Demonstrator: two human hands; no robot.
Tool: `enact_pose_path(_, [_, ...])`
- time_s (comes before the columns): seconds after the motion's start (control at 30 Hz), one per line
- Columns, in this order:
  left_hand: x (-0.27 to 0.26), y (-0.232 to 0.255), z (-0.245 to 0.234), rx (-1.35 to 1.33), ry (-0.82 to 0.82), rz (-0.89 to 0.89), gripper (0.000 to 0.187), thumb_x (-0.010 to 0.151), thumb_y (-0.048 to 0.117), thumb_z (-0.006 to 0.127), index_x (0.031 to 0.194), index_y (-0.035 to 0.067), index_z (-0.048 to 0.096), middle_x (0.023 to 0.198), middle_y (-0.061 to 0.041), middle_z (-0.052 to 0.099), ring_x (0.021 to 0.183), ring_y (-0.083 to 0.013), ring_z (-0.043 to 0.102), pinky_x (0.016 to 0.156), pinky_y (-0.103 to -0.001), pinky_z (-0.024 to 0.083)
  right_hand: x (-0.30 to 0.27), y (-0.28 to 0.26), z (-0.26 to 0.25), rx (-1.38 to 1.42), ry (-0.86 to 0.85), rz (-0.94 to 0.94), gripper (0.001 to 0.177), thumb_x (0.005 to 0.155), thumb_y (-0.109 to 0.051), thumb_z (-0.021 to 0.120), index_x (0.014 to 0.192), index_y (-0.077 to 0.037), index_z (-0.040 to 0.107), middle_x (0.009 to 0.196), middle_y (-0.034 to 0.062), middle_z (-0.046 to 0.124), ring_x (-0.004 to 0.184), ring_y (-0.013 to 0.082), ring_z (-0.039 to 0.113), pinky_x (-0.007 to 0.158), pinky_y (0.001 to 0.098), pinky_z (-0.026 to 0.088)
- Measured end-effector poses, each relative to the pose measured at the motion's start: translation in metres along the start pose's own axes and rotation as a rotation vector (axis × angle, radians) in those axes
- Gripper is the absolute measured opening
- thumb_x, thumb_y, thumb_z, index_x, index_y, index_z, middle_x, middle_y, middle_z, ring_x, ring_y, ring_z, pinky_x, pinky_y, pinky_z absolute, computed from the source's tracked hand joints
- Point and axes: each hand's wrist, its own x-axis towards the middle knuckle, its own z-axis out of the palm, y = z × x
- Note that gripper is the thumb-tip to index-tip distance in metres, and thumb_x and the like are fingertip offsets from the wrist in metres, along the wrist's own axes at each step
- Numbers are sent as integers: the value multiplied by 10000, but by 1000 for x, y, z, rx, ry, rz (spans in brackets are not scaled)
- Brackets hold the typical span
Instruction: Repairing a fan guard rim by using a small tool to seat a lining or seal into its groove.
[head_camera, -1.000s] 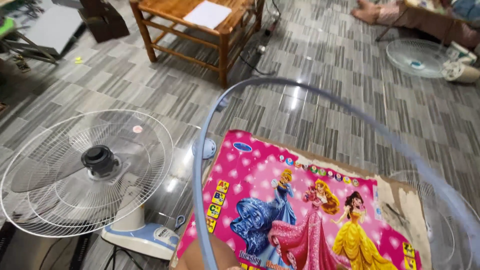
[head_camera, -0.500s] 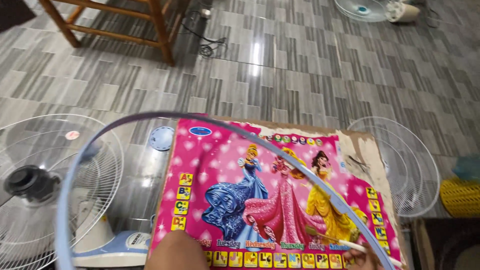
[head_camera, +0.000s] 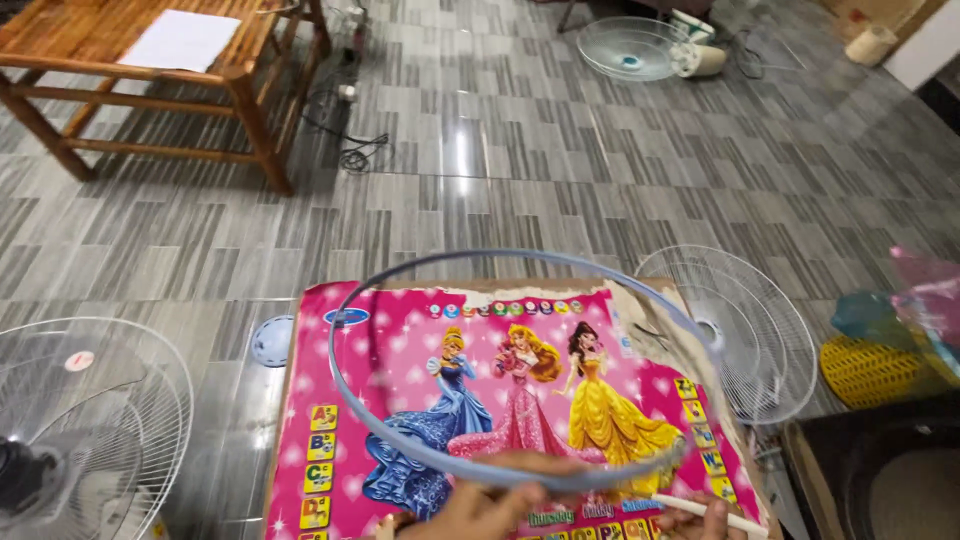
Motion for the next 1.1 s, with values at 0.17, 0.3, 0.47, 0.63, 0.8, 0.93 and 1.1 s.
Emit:
enact_pose_path(0.17, [17, 4, -17, -86, 139, -95, 408, 1028, 240, 570, 1316, -45, 617, 1316, -232, 700, 1179, -324, 724, 1022, -434, 631, -22, -64, 32, 132, 174, -72, 397, 1175, -488, 486, 917, -197, 568, 585, -32, 472, 473, 82, 453, 451, 206, 423])
enact_pose_path(0.3, [15, 8, -13, -98, 88, -87, 447, 1050, 240, 538, 1391, -49, 533, 1377, -247, 650, 1200, -329, 712, 1032, -460, 591, -38, -119, 66, 343, 99, -163, 307, 1103, -492, 582, 1035, -193, 608, 683, -64, 548, 498, 54, 444, 458, 193, 371])
enact_pose_path(0.47, [7, -5, -16, -87, 86, -109, 468, 1056, 213, 491, 1421, -79, 508, 1374, -247, 645, 1216, -329, 695, 1056, -473, 559, -56, -155, 110, 602, -36, -232, 249, 1035, -397, 711, 952, -180, 621, 615, -112, 381, 519, -32, 302, 496, 93, 284])
enact_pose_path(0.63, [8, -22, -14, -428, -43, 37, 608, 1122, 414, 487, 1472, -83, 455, 1540, -259, 462, 1448, -431, 436, 1194, -702, 347, -85, -147, 154, 504, 7, -89, 280, 958, -368, 793, 1016, -169, 604, 855, -32, 615, 620, 74, 498, 530, 238, 418])
enact_pose_path(0.8, [6, -7, -5, -373, -42, 70, 687, 1127, 489, 387, 1474, -101, 434, 1514, -318, 474, 1380, -440, 522, 1166, -632, 382, -88, -163, 188, 407, -144, -223, 261, 1065, -359, 622, 1006, -113, 556, 649, 17, 489, 461, 132, 433, 408, 278, 393])
enact_pose_path(0.93, [1, -8, -11, -416, -41, 63, 735, 1122, 527, 405, 1513, -94, 372, 1552, -280, 433, 1394, -430, 520, 1191, -602, 411, -70, -170, 175, 370, -4, -226, 242, 1047, -410, 651, 978, -188, 587, 708, -79, 520, 545, 24, 389, 501, 199, 336])
enact_pose_path(1.1, [5, -6, -8, -393, -78, 58, 697, 1130, 528, 387, 1501, -60, 427, 1563, -246, 445, 1449, -431, 456, 1201, -637, 376, -88, -153, 180, 404, -82, -176, 289, 1033, -418, 672, 989, -158, 553, 730, -26, 535, 532, 84, 445, 459, 239, 380])
